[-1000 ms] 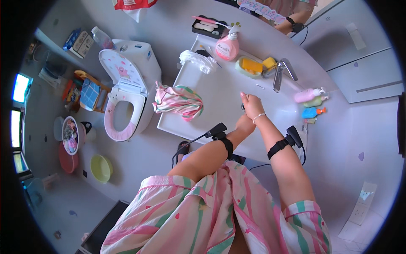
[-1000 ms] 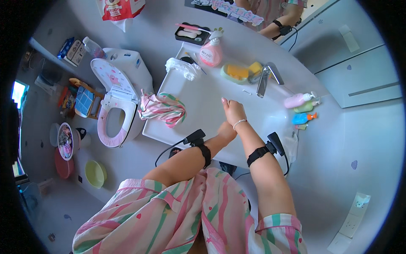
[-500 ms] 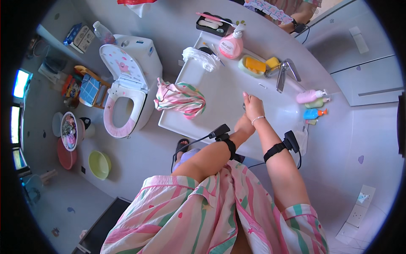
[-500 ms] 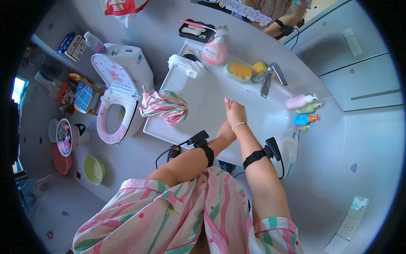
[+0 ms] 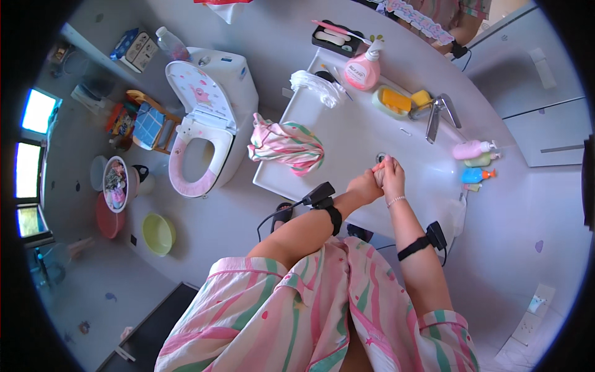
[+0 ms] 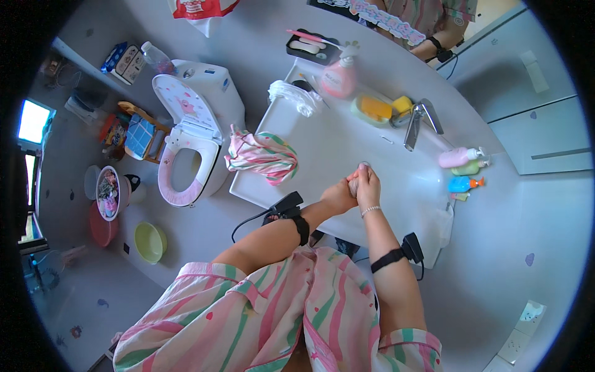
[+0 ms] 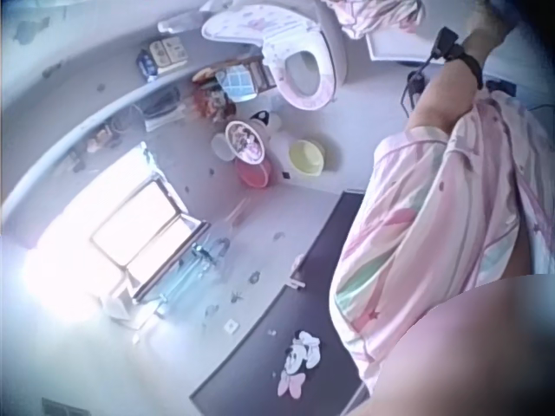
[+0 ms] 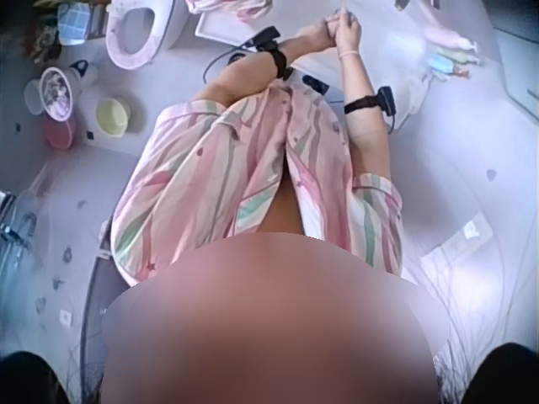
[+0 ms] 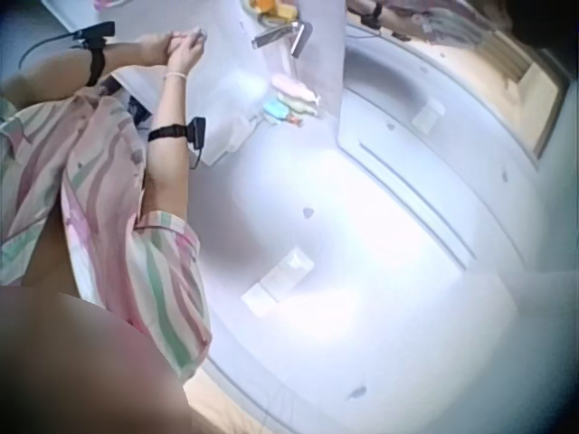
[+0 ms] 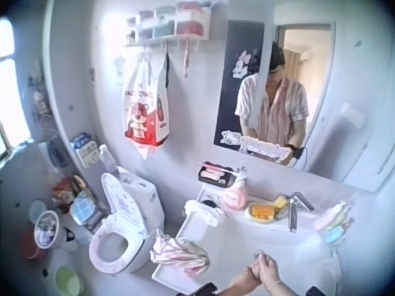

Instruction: Hand washing a small cloth and a sock in a bathroom sink.

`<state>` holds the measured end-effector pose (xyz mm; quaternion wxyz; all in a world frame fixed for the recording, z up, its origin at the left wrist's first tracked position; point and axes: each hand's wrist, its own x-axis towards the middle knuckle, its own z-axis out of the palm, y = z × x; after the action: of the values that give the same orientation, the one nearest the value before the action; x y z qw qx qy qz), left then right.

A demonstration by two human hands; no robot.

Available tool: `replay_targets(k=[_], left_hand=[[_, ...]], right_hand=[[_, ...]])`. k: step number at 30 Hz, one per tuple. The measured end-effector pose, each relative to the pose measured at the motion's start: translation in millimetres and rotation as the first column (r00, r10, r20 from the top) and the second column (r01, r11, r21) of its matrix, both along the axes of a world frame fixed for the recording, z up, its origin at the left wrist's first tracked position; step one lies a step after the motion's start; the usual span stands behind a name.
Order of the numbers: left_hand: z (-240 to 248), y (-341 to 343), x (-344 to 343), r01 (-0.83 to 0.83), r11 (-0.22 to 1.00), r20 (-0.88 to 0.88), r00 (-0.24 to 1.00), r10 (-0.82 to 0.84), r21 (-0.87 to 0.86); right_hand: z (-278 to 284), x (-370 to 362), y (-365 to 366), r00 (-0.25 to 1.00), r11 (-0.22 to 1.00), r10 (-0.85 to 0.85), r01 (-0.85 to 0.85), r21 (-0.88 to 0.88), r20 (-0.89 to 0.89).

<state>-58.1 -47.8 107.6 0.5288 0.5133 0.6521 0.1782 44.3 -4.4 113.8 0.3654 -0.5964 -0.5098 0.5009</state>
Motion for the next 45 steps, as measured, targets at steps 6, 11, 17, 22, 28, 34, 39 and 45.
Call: replay_targets(k=[6,11,17,22,28,34,39,45], left_hand=[[17.4,-26.7,-63.6,-0.035,0.987,-0.011,0.999,0.038,0.155],[28.2,-67.9,-145.3,0.099,0.882,-0.142,0.989,-0.037,0.460],[31.2,-105.0,-202.4,0.142,0.826,-0.453,0.879,0.148,0.546],[18.4,-118.3,-210.0,0.278,0.811,-0.690,0.696,0.199,0.515],[42.3,-119.0,-194.7,0.334,0.746,-0.583,0.807,0.089,0.576],[16.6,-121.6,-200.5,0.607,0.649,-0.728,0.675,-0.117,0.458],[29.6,-124.5,-159.7,0.566,0.622,-0.734,0.679,0.021,0.541],[48.2,-154.7,-60.7,0.656,0.264,-0.567,0.749,-0.343,0.707]], right_hand=[[16.2,-7.6,-34.7,0.970,0.949,0.135,-0.184,-0.254,-0.201],[23.6,-41.0,-55.0,0.867,0.851,0.411,-0.476,-0.224,-0.280],[-1.2,-118.2,-78.6,0.819,0.818,0.552,-0.568,-0.092,-0.156],[-3.2,-148.0,-92.7,0.796,0.790,0.463,-0.570,0.225,0.390],[0.2,-141.4,-105.6,0.819,0.869,0.276,-0.436,0.233,0.503],[1.7,-114.2,-125.7,0.711,0.884,0.195,-0.426,0.193,0.676],[52.7,-65.4,-171.0,0.602,0.969,0.072,-0.232,0.088,0.795],[53.3,8.6,-282.6,0.950,0.992,0.005,-0.043,0.115,0.314]])
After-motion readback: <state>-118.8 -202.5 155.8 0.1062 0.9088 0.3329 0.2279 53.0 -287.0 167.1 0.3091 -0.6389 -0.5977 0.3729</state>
